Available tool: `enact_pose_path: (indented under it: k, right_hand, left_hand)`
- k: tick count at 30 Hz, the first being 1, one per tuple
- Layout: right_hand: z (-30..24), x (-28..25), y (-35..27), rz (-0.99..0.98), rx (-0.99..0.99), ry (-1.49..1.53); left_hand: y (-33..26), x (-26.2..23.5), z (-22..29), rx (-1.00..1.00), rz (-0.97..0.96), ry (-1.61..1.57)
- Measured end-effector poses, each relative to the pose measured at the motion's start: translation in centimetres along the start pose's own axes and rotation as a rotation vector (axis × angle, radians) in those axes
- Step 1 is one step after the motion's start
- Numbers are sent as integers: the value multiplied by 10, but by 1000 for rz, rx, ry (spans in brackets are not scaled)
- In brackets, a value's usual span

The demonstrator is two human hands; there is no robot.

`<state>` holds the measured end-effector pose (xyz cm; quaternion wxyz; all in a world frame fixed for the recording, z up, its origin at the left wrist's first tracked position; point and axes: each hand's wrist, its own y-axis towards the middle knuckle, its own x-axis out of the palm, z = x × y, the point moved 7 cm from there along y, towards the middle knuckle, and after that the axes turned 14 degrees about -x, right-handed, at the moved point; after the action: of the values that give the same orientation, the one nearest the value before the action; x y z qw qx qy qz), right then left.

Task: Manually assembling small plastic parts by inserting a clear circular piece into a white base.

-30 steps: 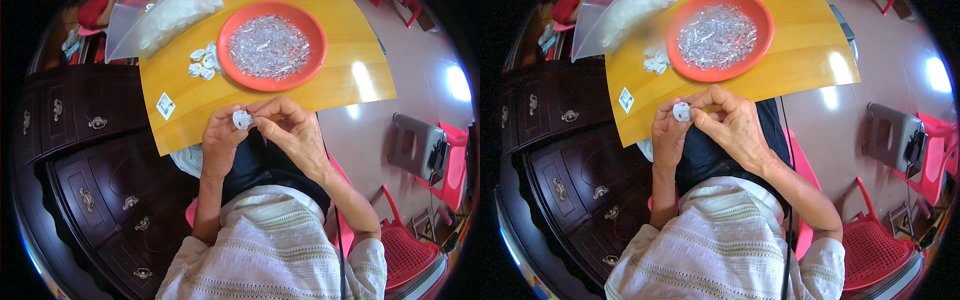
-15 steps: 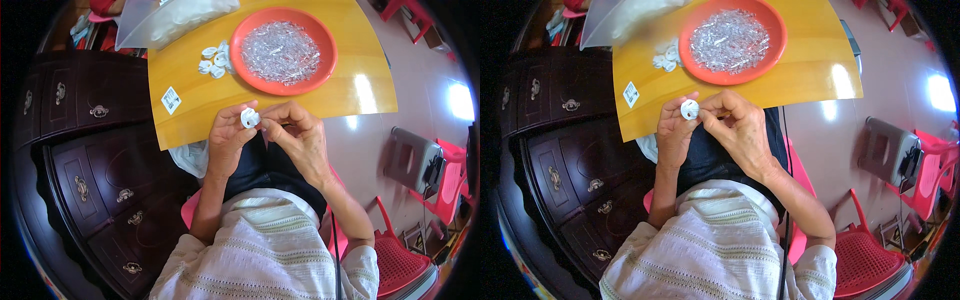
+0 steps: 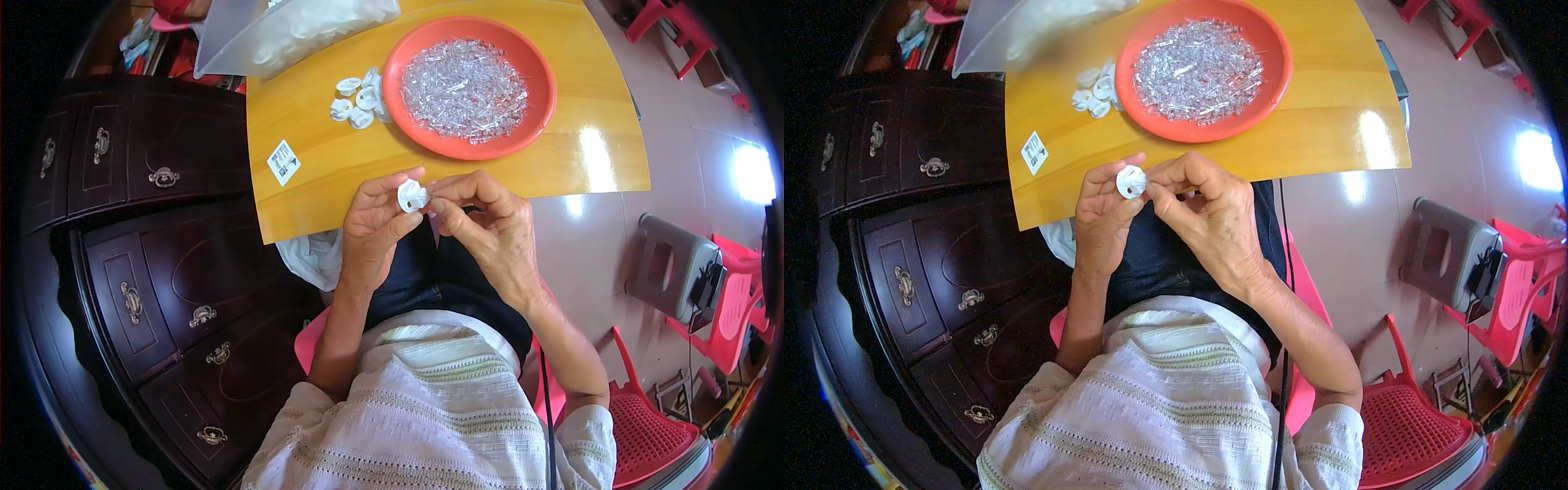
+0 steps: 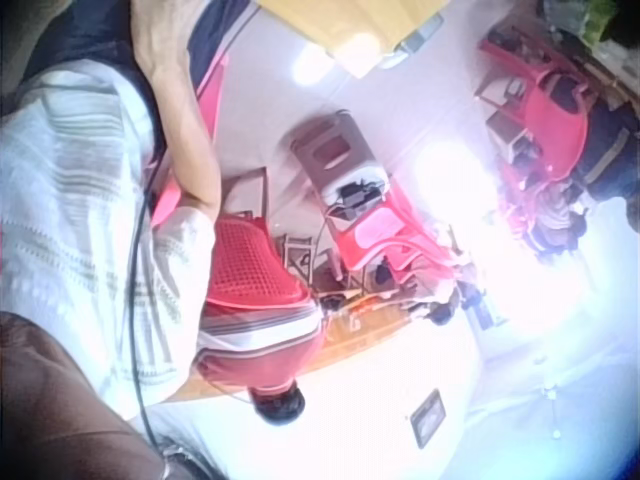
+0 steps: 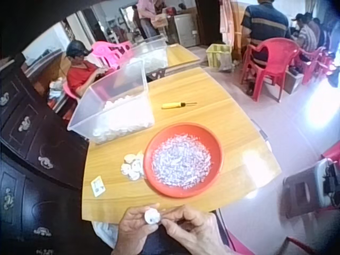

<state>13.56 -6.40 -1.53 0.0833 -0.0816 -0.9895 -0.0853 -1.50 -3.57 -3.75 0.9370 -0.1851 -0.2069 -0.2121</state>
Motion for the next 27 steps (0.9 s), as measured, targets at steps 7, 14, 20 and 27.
enact_pose_path:
  k: [7,14,20,27]
  right_hand:
    - [-1,0,1,-2,-16,4]
    - [-2,0,1,-20,-21,-10]
    - [-2,0,0,-23,8,-6]
    - [0,0,0,-30,-3,-8]
  left_hand:
    - [0,1,2,26,2,35]
    - [0,-1,2,25,2,33]
    - [-1,-3,1,14,8,32]
    - [0,-4,1,-3,9,30]
